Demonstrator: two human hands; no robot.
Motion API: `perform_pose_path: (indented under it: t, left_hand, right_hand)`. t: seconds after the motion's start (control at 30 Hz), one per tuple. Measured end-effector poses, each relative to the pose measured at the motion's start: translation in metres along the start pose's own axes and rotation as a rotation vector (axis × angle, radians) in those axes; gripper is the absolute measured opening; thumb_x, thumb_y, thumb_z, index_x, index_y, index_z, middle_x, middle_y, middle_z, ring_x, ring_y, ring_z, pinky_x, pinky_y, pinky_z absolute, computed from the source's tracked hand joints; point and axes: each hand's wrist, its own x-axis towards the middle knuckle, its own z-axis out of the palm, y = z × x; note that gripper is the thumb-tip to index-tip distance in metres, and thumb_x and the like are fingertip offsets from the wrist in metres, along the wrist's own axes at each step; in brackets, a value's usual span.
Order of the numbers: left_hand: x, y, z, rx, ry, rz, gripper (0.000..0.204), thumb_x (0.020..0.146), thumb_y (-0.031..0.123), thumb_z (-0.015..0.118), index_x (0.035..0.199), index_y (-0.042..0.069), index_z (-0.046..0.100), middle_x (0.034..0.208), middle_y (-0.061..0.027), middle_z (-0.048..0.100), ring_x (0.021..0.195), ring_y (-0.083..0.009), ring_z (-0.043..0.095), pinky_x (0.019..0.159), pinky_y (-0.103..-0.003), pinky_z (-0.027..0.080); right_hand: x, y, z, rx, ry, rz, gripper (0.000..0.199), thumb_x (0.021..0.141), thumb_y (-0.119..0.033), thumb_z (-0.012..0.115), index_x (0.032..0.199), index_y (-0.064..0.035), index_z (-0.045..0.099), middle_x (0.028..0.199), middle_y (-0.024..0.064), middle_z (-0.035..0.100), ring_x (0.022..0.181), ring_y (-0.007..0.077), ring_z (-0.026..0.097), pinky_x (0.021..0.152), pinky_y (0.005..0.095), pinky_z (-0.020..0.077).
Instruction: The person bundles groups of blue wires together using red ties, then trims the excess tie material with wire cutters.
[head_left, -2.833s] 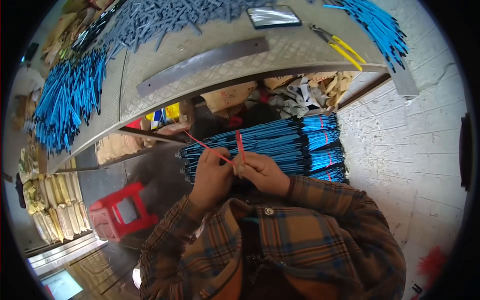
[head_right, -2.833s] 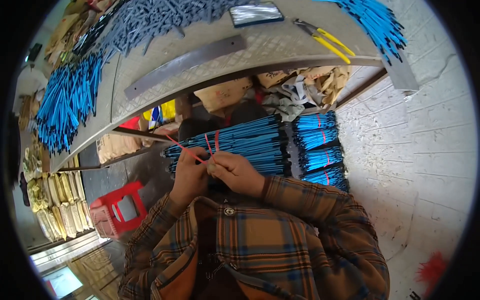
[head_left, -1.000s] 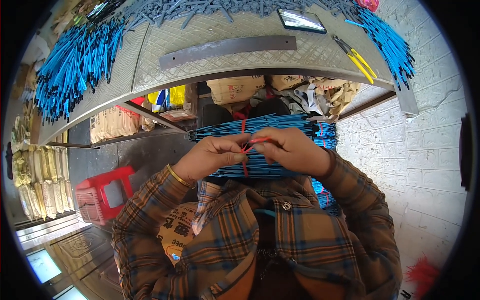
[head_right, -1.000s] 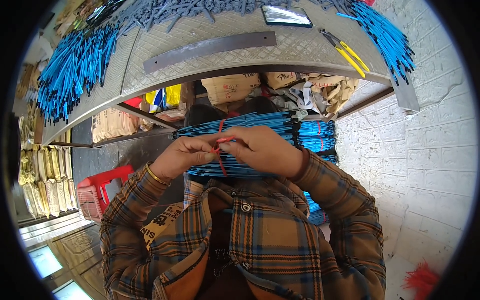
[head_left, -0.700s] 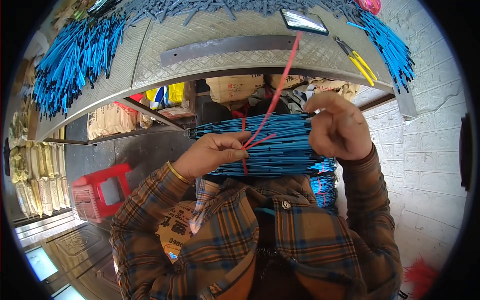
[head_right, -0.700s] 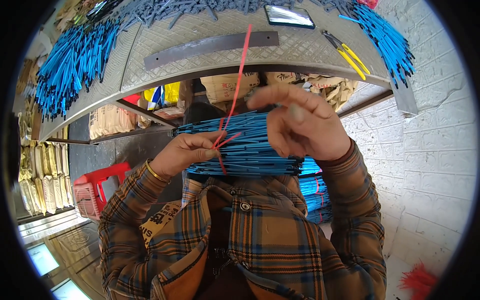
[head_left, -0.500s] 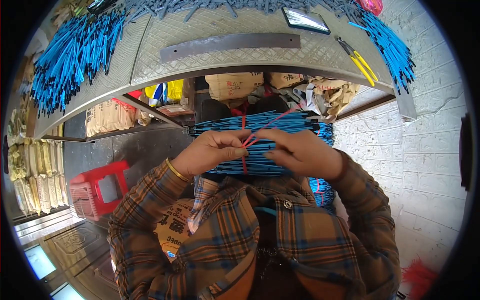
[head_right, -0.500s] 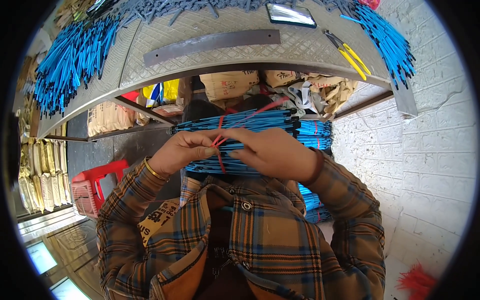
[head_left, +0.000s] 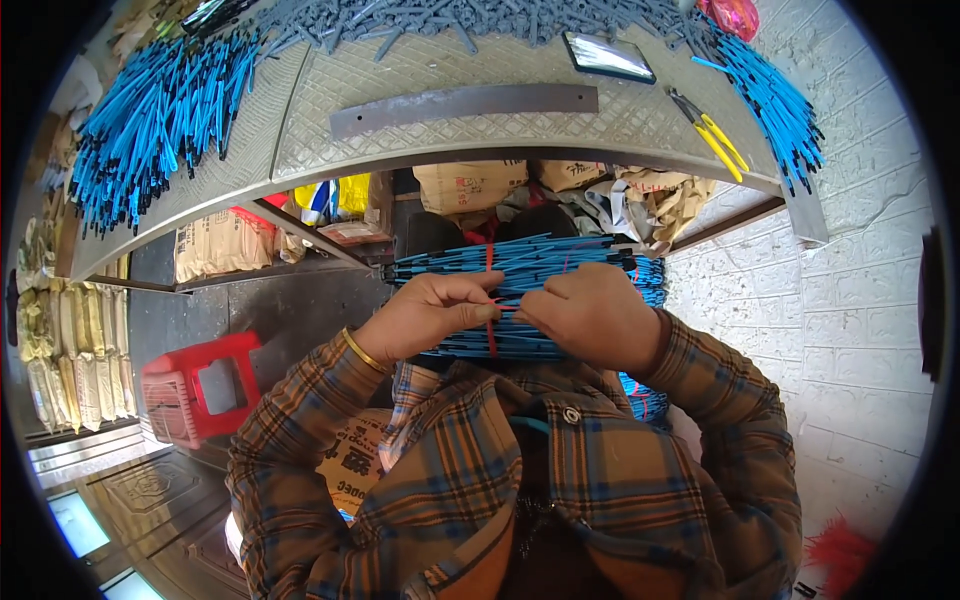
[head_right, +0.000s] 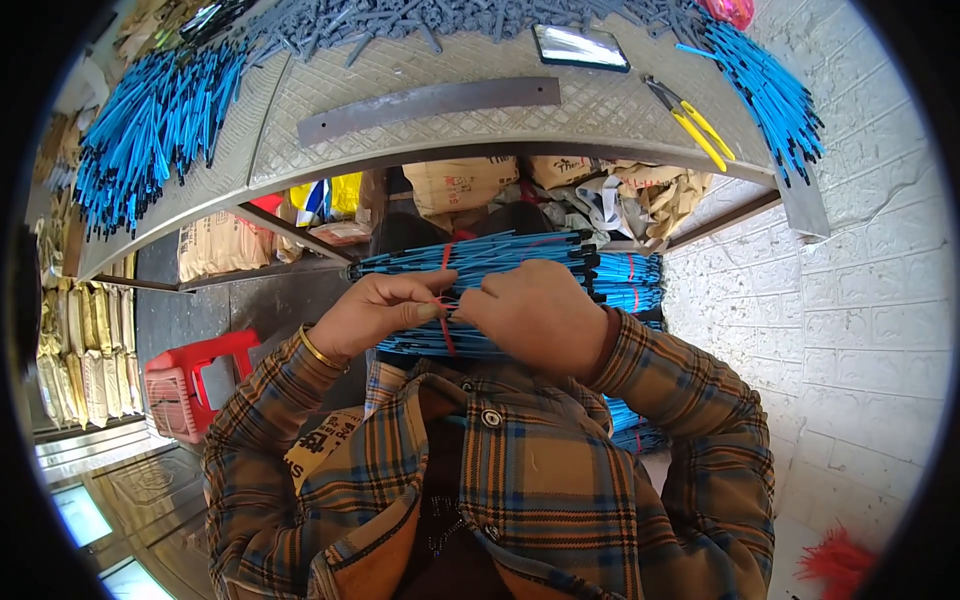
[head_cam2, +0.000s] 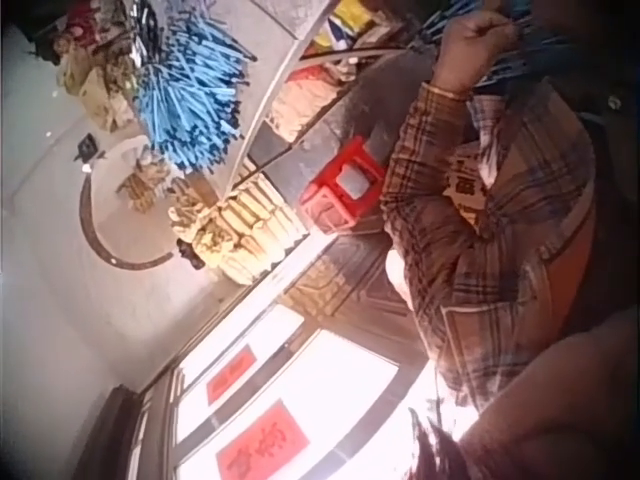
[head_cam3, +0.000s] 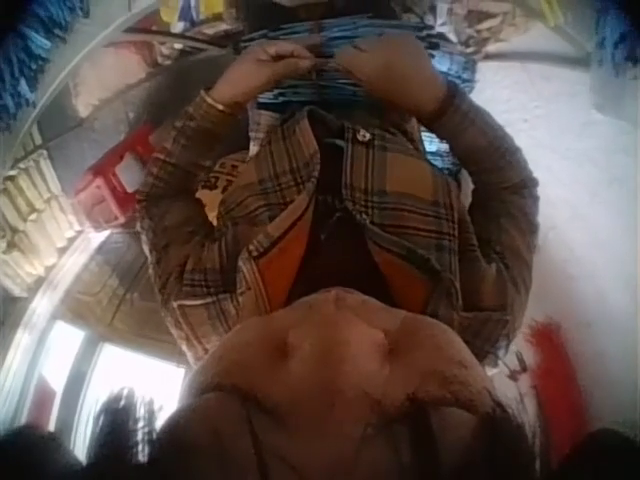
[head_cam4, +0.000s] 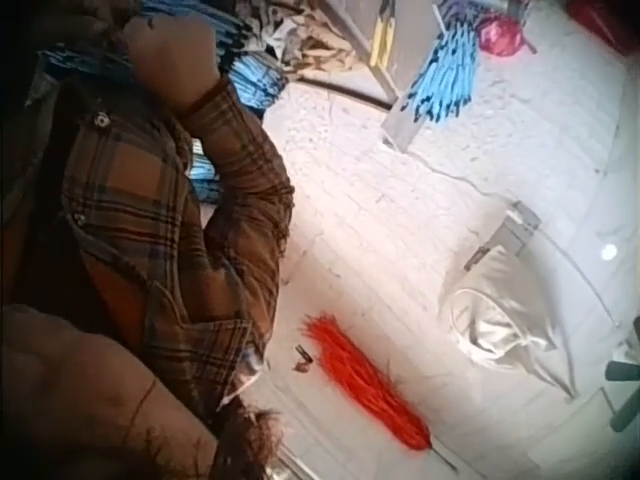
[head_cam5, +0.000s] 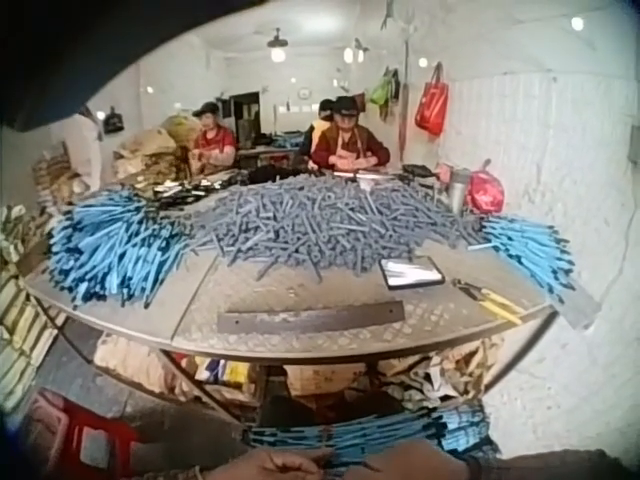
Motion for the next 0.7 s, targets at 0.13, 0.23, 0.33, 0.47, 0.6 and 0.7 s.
perform_pose_path:
  t: [0.13,0.23,0.33,0.47,0.6,0.7]
  left_hand:
    - [0.001,-0.004,-0.002,-0.010,0.014,0.034,0.013,0.086,0.011,0.060,0.093,0.001,0.065,0.127,-0.0150,0.050,0.114,-0.0168,0.049,0.092,-0.029,0.041]
    - [-0.001,0.004,0.001,-0.010,0.021,0.025,0.015,0.087,0.013,0.059,0.095,0.001,0.065,0.122,-0.0156,0.053,0.111,-0.0159,0.050,0.090,-0.028,0.041]
    - [-0.003,0.001,0.003,-0.033,0.026,0.013,0.017,0.088,0.013,0.058,0.097,0.001,0.064,0.117,-0.0142,0.057,0.106,-0.0141,0.052,0.087,-0.027,0.042]
    - [-0.003,-0.003,0.007,-0.091,0.102,0.060,0.018,0.090,0.013,0.055,0.099,0.000,0.062,0.106,-0.0091,0.061,0.095,-0.0107,0.055,0.084,-0.025,0.043]
    - [-0.001,-0.012,0.022,-0.193,0.336,0.192,0.018,0.092,0.015,0.051,0.091,0.000,0.060,0.091,-0.0045,0.061,0.084,-0.0091,0.055,0.076,-0.023,0.044]
    - [0.012,-0.015,0.030,-0.315,0.486,0.257,0.021,0.093,0.017,0.049,0.087,0.001,0.059,0.077,-0.0024,0.059,0.073,-0.0086,0.055,0.067,-0.022,0.044]
  right_hand:
    - [-0.004,-0.005,-0.005,-0.055,0.000,-0.010,0.018,0.081,-0.025,0.058,0.073,-0.0102,0.052,0.062,0.0031,0.051,0.059,0.0264,0.056,0.053,0.0386,0.0432]
    - [-0.002,-0.005,-0.005,0.104,-0.058,0.036,0.018,0.081,-0.024,0.060,0.072,-0.0093,0.054,0.065,0.0033,0.052,0.063,0.0233,0.057,0.059,0.0366,0.0443]
    - [0.003,-0.002,0.012,0.499,0.000,0.066,0.020,0.084,-0.023,0.059,0.073,-0.0079,0.053,0.068,0.0036,0.053,0.068,0.0208,0.057,0.066,0.0355,0.0451]
    - [0.009,0.011,0.035,1.305,0.205,0.161,0.024,0.090,-0.024,0.053,0.075,-0.0056,0.051,0.072,0.0043,0.053,0.074,0.0185,0.056,0.077,0.0354,0.0449]
    - [0.009,0.014,0.040,1.688,0.197,0.364,0.025,0.093,-0.024,0.048,0.078,-0.0047,0.050,0.073,0.0046,0.053,0.077,0.0178,0.055,0.081,0.0354,0.0437]
    - [0.011,0.024,0.036,1.697,0.099,0.367,0.024,0.094,-0.024,0.047,0.078,-0.0058,0.049,0.074,0.0045,0.053,0.075,0.0184,0.054,0.077,0.0350,0.0432]
